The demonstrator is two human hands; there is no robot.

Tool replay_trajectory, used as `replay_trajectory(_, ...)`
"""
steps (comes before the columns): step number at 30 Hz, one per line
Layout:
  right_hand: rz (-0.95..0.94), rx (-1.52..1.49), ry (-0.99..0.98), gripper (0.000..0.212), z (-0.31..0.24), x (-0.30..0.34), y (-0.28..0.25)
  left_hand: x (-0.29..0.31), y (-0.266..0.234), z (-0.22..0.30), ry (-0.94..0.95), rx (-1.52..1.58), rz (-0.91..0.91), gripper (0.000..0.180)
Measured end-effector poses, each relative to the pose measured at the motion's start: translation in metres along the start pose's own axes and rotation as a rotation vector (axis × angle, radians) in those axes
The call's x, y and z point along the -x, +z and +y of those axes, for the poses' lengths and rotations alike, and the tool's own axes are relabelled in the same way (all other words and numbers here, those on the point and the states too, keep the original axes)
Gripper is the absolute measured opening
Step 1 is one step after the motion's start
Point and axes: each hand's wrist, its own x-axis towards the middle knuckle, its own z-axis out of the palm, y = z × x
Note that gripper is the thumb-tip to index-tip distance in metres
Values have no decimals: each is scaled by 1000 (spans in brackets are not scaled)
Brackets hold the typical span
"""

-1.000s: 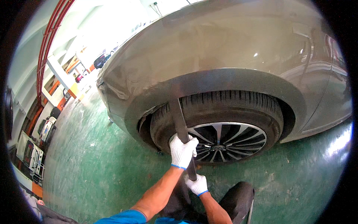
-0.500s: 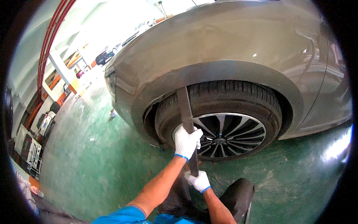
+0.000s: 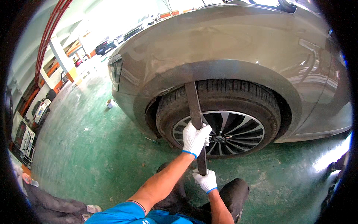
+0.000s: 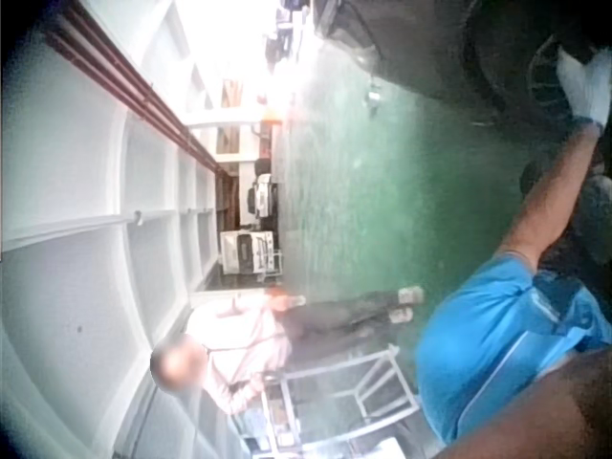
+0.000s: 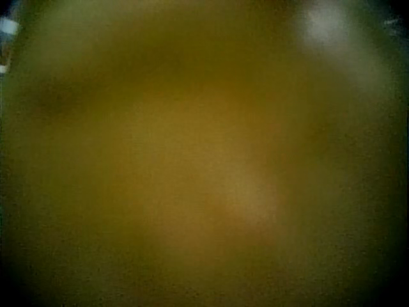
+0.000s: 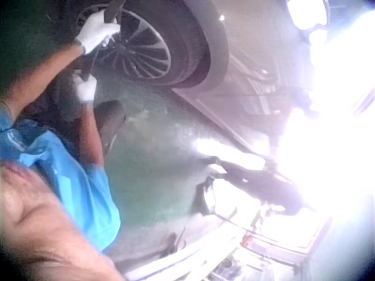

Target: The person kneels by the rear wheel of a car and uses a metal bar as a lever against the tire to push the fender inward. They repeatedly tap the bar with a hammer to adjust the panel's shape.

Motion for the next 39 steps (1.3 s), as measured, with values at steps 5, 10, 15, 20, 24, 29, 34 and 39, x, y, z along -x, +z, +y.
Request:
replay_trajectory(5, 166, 88, -82, 16, 14, -9, 5, -5, 1, -6, 28, -1, 9, 21)
replay_trajectory(10, 132, 149, -139, 17, 20, -14, -1, -5, -1, -6, -2, 13, 17, 21)
replay_trajectory(15, 140, 251, -303, 21, 37, -47, -10, -12, 4, -17, 55, -38, 55, 21)
replay_trajectory(20, 85, 201, -168, 21, 44, -30, -8, -9, 1, -15, 77, -16, 23, 21)
replay_trajectory(24, 64, 161, -127, 20, 28, -17, -11, -8, -1, -8, 80, -72, -35, 22)
replay_trajectory(29, 45, 127, -36, 20, 12, -5, -7, -13, -5, 1, 48, -72, -76, 22)
replay_trajectory(34, 80, 111, -58, 21, 8, 10, 6, -7, -8, 8, 41, -96, -103, 17)
replay_trajectory(39, 73, 106, -66, 20, 13, 1, 16, -8, -11, 6, 29, -114, -106, 15)
